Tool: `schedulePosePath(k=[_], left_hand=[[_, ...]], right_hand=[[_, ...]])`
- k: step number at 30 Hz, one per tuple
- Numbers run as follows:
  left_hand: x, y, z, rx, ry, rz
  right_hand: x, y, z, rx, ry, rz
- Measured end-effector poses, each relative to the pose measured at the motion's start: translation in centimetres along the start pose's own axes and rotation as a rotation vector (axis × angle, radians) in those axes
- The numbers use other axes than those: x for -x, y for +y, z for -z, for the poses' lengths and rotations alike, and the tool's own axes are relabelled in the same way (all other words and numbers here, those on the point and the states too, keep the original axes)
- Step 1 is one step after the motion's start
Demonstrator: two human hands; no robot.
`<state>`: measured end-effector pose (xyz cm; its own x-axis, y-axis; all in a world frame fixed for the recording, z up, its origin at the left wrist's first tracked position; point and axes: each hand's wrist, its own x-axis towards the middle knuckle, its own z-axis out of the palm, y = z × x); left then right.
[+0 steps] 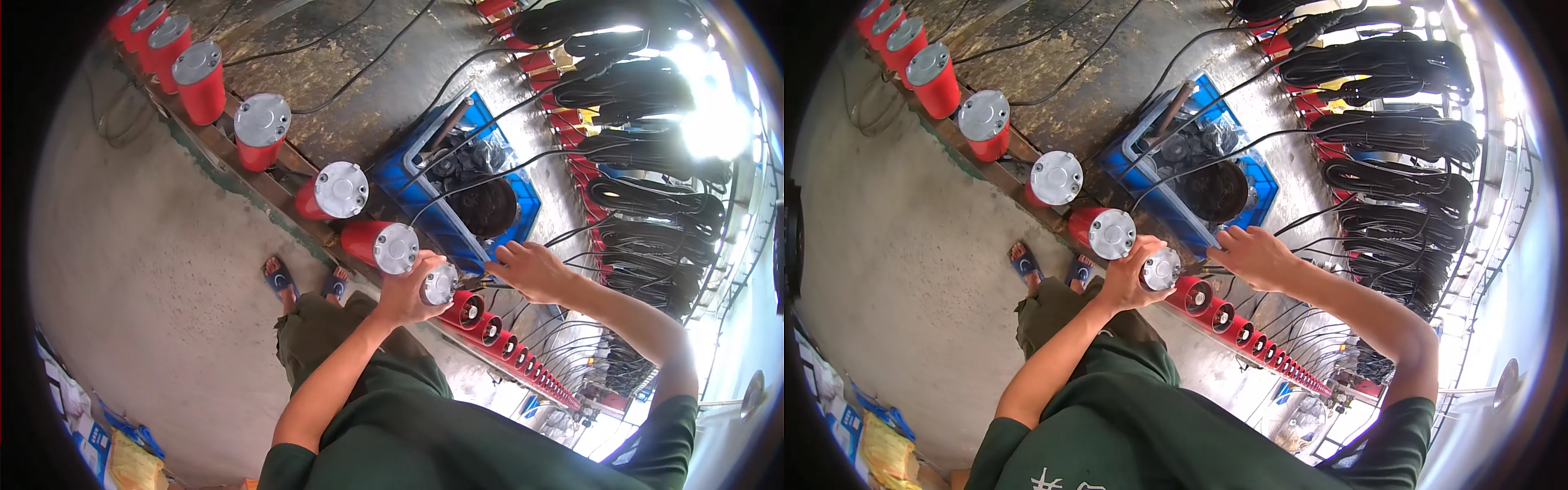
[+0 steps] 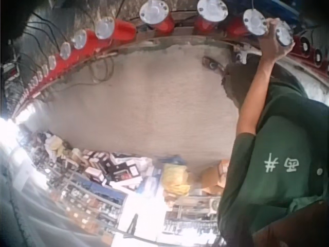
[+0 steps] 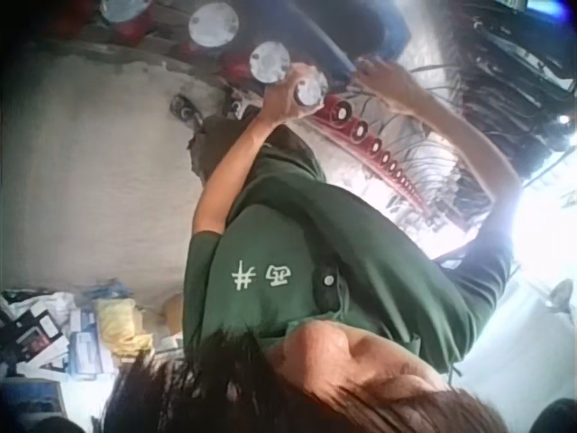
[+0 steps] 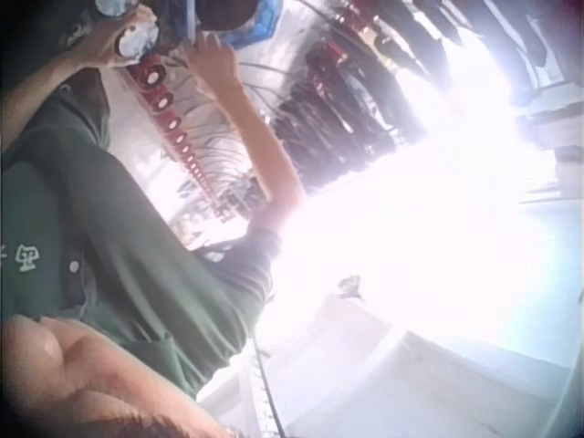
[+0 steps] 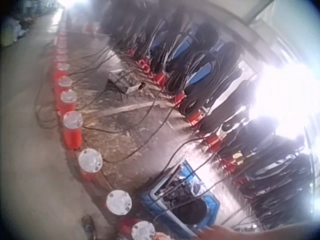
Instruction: The person retrieves metal caps and small internal components from a bin and places them onto a series of red cylindrical bases on a rotating assembly line, using a hand-held press tool to secure parts together.
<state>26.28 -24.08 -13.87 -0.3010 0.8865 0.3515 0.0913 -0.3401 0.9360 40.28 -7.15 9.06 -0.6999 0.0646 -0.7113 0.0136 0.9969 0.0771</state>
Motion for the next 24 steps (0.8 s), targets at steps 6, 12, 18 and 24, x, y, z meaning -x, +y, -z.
schedulePosePath(k=[6,12,18,24], left_hand=[[-0.1,0.1,0.3,-0.005,-0.01,0.029],[0.1,-0.1,0.0,0.014,-0.016,0.005],[0.1,-0.2,0.1,0.023,-0.02,0.027],[-0.1,-0.5,0.1,0.019,-0.016,0.025]], right_hand=[[-0.9,-1.6,1.4,0.287,0.203,0.108],[-0.6,-6.2,0.2,-2.116,-0.868,-0.75],[-0.4,-4.4,-1.5,-1.421,-0.905,-0.519],[-0.9,-6.4,3.1,-0.854,-0.703,-0.446]])
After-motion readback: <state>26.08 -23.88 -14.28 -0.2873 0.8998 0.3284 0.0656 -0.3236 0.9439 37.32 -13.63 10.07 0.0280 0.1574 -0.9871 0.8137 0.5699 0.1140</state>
